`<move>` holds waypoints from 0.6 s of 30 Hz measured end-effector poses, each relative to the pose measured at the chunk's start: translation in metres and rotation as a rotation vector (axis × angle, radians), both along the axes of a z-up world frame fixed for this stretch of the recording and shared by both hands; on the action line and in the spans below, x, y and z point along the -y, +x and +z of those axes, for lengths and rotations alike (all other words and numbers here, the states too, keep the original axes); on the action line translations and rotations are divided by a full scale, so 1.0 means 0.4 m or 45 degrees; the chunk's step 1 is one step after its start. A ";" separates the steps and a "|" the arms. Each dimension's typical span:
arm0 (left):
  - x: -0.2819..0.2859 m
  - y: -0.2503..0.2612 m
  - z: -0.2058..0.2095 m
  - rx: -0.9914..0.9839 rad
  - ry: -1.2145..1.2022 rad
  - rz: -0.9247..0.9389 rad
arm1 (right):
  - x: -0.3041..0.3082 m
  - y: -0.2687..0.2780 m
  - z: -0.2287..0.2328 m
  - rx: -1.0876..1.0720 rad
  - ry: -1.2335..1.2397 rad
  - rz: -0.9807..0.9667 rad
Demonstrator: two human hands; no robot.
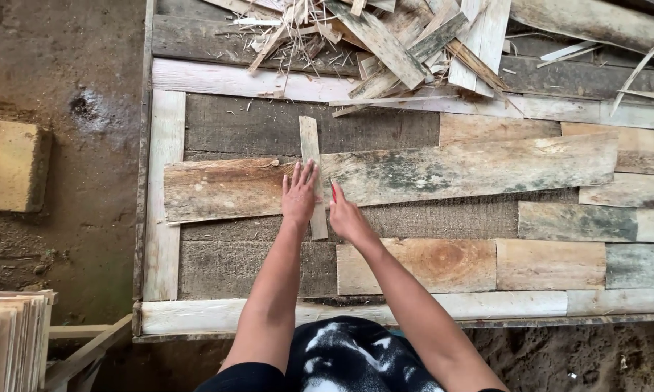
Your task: The person arranges wooden planks on a flat surface, using a utility knife to trim and fit them into a pattern. They repeatedly pick up planks, position them, and adjust their placement to create a mosaic-like layout.
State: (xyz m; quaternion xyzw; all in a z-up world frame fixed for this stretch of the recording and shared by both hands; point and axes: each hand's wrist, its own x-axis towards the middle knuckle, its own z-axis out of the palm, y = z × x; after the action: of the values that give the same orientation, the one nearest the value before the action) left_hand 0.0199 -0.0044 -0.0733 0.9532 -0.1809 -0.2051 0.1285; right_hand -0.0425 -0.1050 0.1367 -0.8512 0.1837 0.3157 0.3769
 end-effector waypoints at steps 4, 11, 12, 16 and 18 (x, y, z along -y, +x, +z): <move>-0.002 -0.005 0.009 0.001 0.018 0.001 | -0.012 0.063 0.003 0.049 -0.035 0.055; -0.003 0.006 -0.016 -0.051 0.006 0.005 | -0.016 0.119 -0.035 0.078 -0.045 0.039; -0.003 0.005 -0.013 -0.057 0.009 0.004 | -0.017 0.123 -0.035 0.073 -0.068 0.052; -0.003 0.002 -0.011 -0.072 -0.005 0.012 | -0.013 0.131 -0.077 0.076 -0.049 0.026; -0.002 0.006 -0.027 -0.078 -0.019 0.028 | -0.009 0.136 -0.104 0.089 -0.060 0.045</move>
State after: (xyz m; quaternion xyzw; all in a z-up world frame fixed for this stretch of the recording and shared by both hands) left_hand 0.0223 -0.0034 -0.0840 0.9475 -0.1678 -0.2315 0.1434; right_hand 0.0118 -0.1013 0.0952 -0.8735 0.1625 0.2880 0.3573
